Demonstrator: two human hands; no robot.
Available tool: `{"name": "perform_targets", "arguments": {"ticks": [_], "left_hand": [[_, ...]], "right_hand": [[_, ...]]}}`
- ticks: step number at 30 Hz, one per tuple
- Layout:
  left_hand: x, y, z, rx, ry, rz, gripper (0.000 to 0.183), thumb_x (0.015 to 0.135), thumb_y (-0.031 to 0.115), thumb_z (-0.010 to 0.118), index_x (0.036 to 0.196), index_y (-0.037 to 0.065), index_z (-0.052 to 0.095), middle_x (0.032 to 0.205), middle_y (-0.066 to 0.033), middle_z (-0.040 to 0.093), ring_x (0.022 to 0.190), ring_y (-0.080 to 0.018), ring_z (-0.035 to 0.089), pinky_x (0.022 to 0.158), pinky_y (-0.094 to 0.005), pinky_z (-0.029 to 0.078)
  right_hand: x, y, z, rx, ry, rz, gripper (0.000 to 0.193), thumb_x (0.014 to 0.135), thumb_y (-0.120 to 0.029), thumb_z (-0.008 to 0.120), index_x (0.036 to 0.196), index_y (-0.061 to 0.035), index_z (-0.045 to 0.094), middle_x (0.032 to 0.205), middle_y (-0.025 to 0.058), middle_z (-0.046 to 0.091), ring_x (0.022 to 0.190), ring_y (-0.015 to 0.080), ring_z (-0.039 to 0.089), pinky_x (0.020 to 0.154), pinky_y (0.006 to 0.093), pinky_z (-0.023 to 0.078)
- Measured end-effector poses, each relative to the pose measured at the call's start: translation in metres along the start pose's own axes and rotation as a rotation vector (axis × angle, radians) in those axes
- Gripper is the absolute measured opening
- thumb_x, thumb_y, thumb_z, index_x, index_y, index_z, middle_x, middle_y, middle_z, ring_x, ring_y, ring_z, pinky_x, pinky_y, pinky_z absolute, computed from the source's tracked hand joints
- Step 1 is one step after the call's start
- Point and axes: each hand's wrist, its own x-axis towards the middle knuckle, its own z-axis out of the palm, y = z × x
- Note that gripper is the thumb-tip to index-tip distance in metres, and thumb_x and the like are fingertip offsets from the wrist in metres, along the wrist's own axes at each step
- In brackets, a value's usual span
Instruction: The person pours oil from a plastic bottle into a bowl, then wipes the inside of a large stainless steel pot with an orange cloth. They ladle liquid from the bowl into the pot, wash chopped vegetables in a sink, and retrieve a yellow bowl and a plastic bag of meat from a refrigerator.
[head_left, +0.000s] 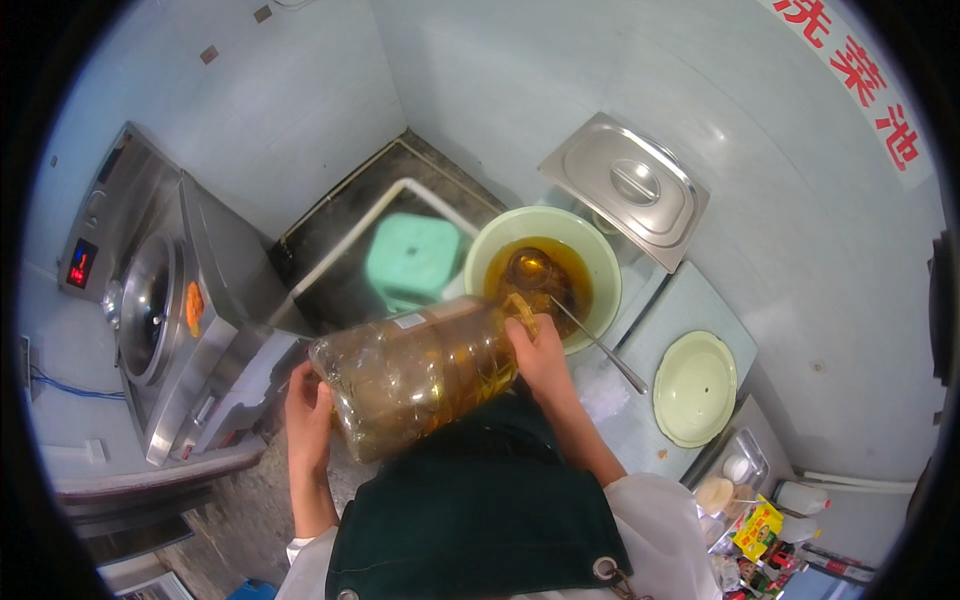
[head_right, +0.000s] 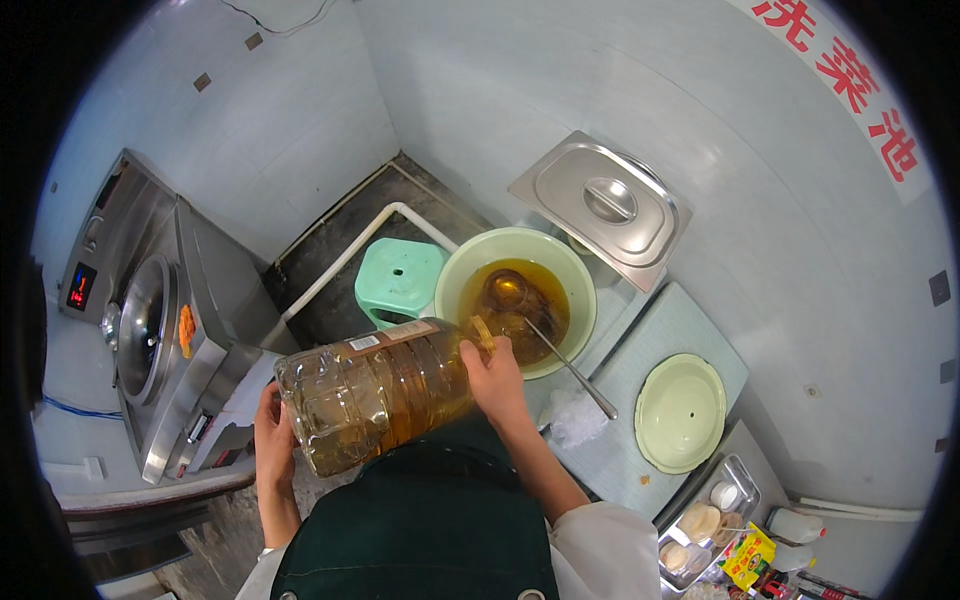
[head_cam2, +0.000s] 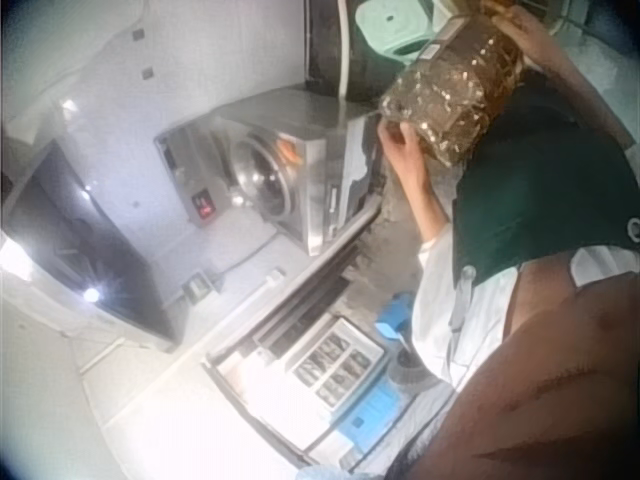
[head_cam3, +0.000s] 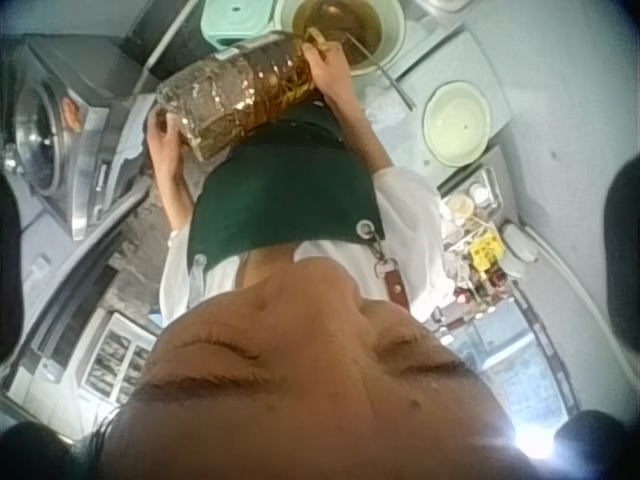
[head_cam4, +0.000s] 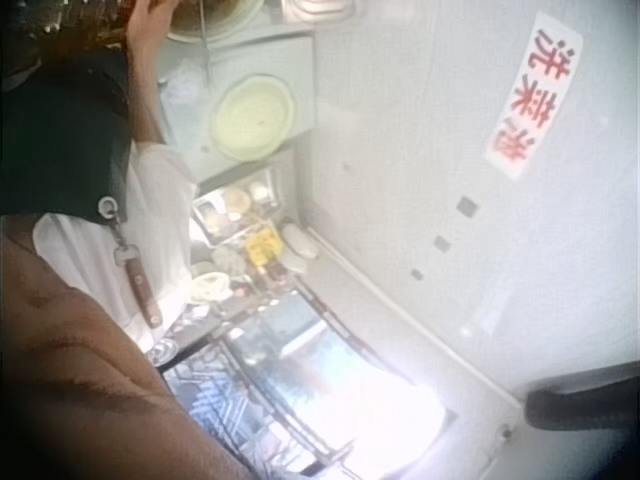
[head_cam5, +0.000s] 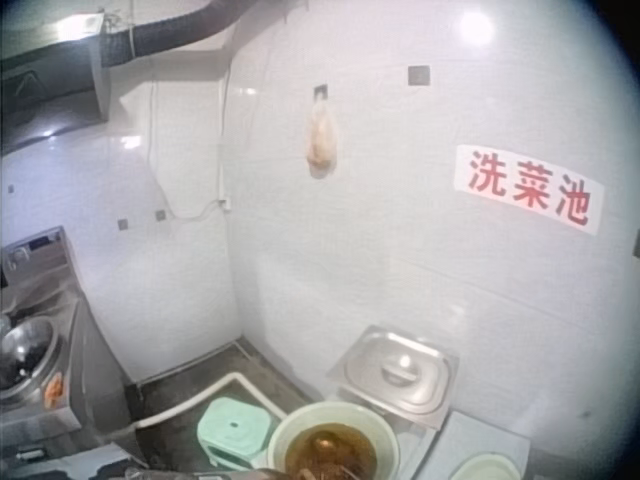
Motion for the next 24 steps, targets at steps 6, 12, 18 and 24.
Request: {"name": "perform_targets", "arguments": {"ticks": [6, 12, 18, 24], "left_hand": [[-0.001, 0.004, 0.002, 0.014, 0.002, -0.028, 0.04, 0.096, 0.023, 0.06, 0.129, 0.002, 0.053, 0.102, -0.0079, 0.06, 0.091, -0.0149, 0.054, 0.083, -0.029, 0.045], [0.0, 0.003, 0.003, -0.002, -0.013, -0.011, 0.04, 0.096, 0.022, 0.059, 0.13, 0.002, 0.052, 0.1, -0.0072, 0.059, 0.09, -0.0141, 0.053, 0.081, -0.0283, 0.044], [0.003, -0.006, 0.001, 0.002, -0.034, 0.0, 0.041, 0.097, 0.022, 0.058, 0.13, -0.001, 0.05, 0.114, -0.0112, 0.06, 0.105, -0.0187, 0.055, 0.092, -0.0318, 0.043], [0.002, -0.009, 0.001, -0.051, -0.082, 0.027, 0.044, 0.098, 0.028, 0.059, 0.129, -0.002, 0.05, 0.124, -0.0134, 0.059, 0.115, -0.0212, 0.053, 0.101, -0.0342, 0.039]], "right_hand": [[-0.002, 0.0, -0.002, -0.02, 0.009, 0.046, 0.039, 0.09, -0.033, 0.067, 0.104, 0.0019, 0.056, 0.085, 0.0096, 0.064, 0.078, 0.0164, 0.059, 0.071, 0.0312, 0.048], [-0.005, 0.0, -0.003, -0.065, 0.023, 0.088, 0.04, 0.09, -0.035, 0.067, 0.103, 0.0005, 0.056, 0.084, 0.0102, 0.063, 0.077, 0.0183, 0.059, 0.072, 0.0323, 0.048], [-0.007, 0.0, -0.006, -0.056, 0.017, 0.098, 0.044, 0.091, -0.038, 0.065, 0.106, 0.0016, 0.055, 0.088, 0.015, 0.066, 0.083, 0.0252, 0.063, 0.076, 0.0357, 0.049], [-0.005, 0.007, -0.006, -0.078, 0.022, 0.04, 0.043, 0.091, -0.037, 0.066, 0.107, 0.0014, 0.055, 0.09, 0.0153, 0.067, 0.084, 0.0246, 0.065, 0.077, 0.0355, 0.05]]}}
